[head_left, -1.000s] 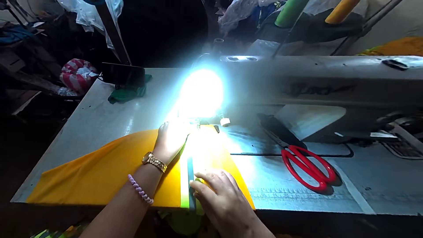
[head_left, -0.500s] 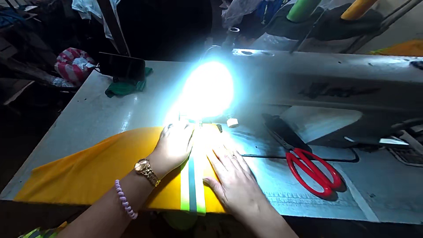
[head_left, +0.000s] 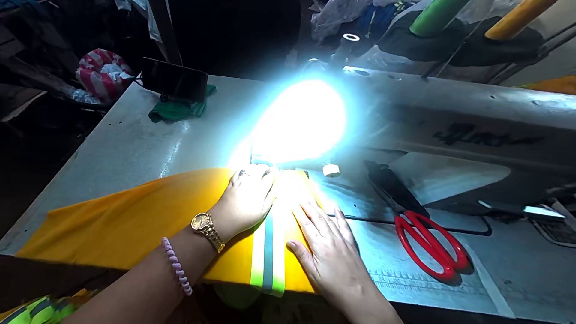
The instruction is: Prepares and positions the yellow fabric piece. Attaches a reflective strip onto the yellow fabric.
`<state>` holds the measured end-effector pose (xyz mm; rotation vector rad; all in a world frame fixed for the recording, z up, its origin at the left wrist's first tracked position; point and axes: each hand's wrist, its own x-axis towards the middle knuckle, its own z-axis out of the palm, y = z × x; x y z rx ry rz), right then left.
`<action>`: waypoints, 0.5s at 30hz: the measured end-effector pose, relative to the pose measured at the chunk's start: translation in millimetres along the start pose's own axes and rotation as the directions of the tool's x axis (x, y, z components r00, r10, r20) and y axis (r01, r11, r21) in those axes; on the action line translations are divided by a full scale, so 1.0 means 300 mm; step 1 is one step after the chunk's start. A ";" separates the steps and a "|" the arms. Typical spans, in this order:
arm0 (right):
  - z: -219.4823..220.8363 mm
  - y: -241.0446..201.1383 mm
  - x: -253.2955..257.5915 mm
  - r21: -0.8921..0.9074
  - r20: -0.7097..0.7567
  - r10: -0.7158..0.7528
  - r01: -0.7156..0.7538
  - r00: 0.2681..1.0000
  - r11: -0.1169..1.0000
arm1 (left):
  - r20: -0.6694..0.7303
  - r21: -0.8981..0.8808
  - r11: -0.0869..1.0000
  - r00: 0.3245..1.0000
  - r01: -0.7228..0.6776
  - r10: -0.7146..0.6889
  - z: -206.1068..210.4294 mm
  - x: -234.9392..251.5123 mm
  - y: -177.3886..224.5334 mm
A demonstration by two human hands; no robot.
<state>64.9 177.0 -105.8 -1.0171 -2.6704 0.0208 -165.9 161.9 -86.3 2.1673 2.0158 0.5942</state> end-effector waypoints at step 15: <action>-0.010 0.006 0.004 -0.041 0.035 -0.023 0.025 0.999 0.999 | -0.061 0.027 0.999 0.998 -0.029 0.031 -0.008 0.004 0.006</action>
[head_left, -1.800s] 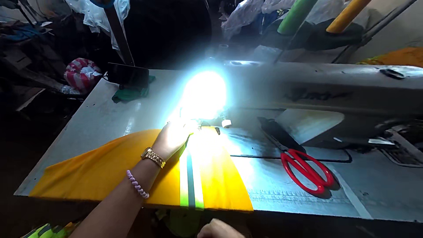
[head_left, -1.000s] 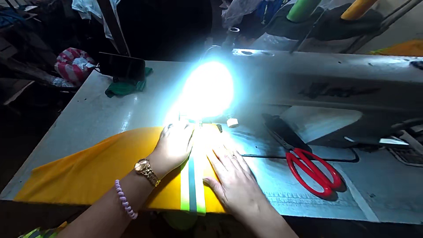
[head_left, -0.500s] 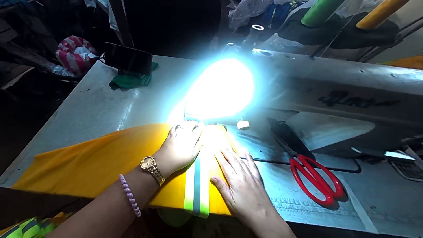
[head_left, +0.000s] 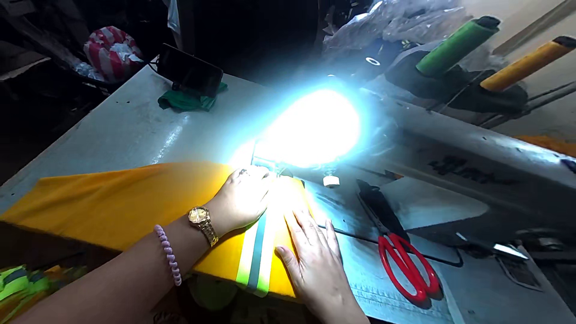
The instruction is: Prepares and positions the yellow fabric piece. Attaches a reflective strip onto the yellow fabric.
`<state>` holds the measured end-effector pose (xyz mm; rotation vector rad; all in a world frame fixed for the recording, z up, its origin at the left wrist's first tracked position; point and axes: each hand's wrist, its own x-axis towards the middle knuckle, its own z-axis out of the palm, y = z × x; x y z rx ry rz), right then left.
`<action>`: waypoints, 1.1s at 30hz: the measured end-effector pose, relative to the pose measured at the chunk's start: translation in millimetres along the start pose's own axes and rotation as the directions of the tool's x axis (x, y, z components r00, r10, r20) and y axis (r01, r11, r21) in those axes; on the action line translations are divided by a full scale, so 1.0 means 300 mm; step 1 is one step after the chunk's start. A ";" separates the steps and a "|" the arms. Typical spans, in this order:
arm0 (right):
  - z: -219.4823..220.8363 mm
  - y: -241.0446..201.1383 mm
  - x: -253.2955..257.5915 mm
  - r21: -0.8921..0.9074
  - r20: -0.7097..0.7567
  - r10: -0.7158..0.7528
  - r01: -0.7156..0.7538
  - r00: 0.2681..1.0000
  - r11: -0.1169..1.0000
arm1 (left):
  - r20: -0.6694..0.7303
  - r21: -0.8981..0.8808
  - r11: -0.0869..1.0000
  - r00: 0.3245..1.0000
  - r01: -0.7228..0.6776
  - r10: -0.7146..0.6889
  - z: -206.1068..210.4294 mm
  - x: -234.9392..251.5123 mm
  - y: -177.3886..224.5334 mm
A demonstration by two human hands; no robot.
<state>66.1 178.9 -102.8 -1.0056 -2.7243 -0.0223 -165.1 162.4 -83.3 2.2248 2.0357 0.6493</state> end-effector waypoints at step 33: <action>-0.028 0.024 -0.450 0.027 -0.362 0.162 -0.163 0.918 0.986 | -0.203 0.012 0.881 0.864 0.473 -0.461 -0.253 -0.794 -0.239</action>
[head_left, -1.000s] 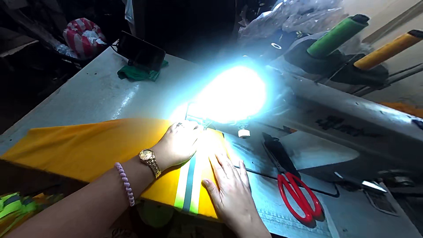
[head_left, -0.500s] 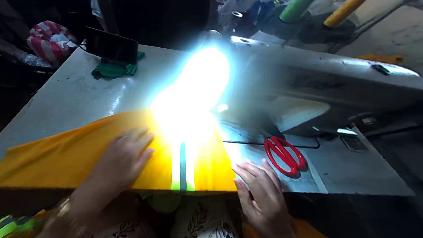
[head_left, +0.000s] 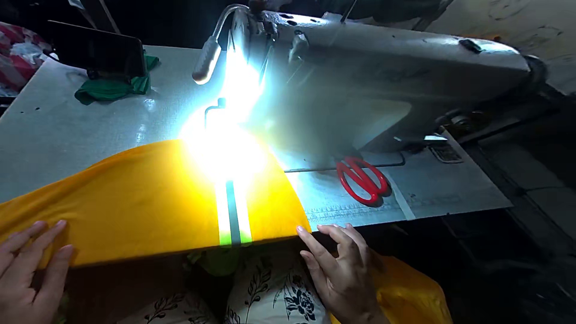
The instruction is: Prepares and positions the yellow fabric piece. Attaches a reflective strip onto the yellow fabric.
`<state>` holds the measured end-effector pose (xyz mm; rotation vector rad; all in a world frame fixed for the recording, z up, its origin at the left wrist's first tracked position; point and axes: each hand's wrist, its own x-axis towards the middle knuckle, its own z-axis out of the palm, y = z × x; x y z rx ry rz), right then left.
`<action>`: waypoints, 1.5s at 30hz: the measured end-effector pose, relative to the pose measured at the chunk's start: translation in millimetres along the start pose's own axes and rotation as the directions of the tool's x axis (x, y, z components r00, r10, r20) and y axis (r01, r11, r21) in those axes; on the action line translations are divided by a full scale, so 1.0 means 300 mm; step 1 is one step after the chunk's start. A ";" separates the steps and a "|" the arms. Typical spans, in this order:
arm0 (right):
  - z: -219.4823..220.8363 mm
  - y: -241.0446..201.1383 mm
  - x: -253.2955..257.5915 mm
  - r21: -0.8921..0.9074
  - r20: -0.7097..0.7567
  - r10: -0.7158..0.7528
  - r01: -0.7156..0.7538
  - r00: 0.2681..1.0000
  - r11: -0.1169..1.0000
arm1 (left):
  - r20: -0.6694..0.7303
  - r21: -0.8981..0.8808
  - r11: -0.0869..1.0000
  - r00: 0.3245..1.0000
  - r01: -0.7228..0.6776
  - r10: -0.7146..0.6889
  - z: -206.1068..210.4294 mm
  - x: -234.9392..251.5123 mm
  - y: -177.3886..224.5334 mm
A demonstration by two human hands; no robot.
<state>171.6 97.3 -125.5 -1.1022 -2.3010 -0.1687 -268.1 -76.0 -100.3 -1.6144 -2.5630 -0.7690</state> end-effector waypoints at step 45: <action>-0.065 -0.182 0.128 0.367 0.160 -0.029 -0.032 0.987 0.930 | 0.565 -0.792 0.344 0.820 0.505 0.097 0.237 -0.205 0.487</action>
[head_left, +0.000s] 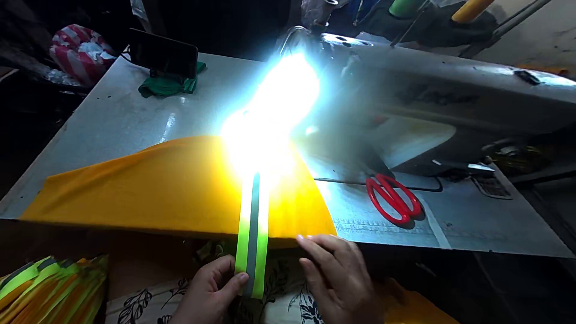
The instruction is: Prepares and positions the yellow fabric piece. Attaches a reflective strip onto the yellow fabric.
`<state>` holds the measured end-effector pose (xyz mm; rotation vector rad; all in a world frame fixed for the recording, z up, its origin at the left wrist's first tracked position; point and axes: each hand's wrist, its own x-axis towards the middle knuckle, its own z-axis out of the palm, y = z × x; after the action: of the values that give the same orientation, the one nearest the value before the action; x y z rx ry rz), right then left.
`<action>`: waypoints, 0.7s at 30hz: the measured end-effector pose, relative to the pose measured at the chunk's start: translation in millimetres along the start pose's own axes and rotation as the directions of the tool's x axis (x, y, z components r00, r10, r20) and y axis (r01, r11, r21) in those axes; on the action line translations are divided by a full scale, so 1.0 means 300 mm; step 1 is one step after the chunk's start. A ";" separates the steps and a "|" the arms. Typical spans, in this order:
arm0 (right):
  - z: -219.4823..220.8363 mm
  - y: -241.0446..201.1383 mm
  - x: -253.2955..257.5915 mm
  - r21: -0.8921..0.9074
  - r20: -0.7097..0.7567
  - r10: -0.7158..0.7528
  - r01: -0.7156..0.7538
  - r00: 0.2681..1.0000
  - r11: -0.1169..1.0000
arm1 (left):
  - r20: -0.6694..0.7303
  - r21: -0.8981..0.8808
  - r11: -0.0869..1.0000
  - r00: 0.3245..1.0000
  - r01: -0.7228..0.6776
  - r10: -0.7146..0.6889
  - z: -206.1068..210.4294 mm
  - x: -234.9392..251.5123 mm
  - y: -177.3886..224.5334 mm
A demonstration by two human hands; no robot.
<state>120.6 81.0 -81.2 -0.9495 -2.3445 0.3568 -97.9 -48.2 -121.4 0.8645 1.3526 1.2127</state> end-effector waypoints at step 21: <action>0.122 -0.008 0.066 -0.138 0.097 -0.118 0.131 0.988 0.982 | 0.296 0.917 0.040 0.745 -0.396 0.598 0.008 0.156 0.072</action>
<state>85.8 92.1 -101.1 -0.8627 -2.5252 0.1842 -106.0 1.8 -111.4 2.4005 2.0599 0.7850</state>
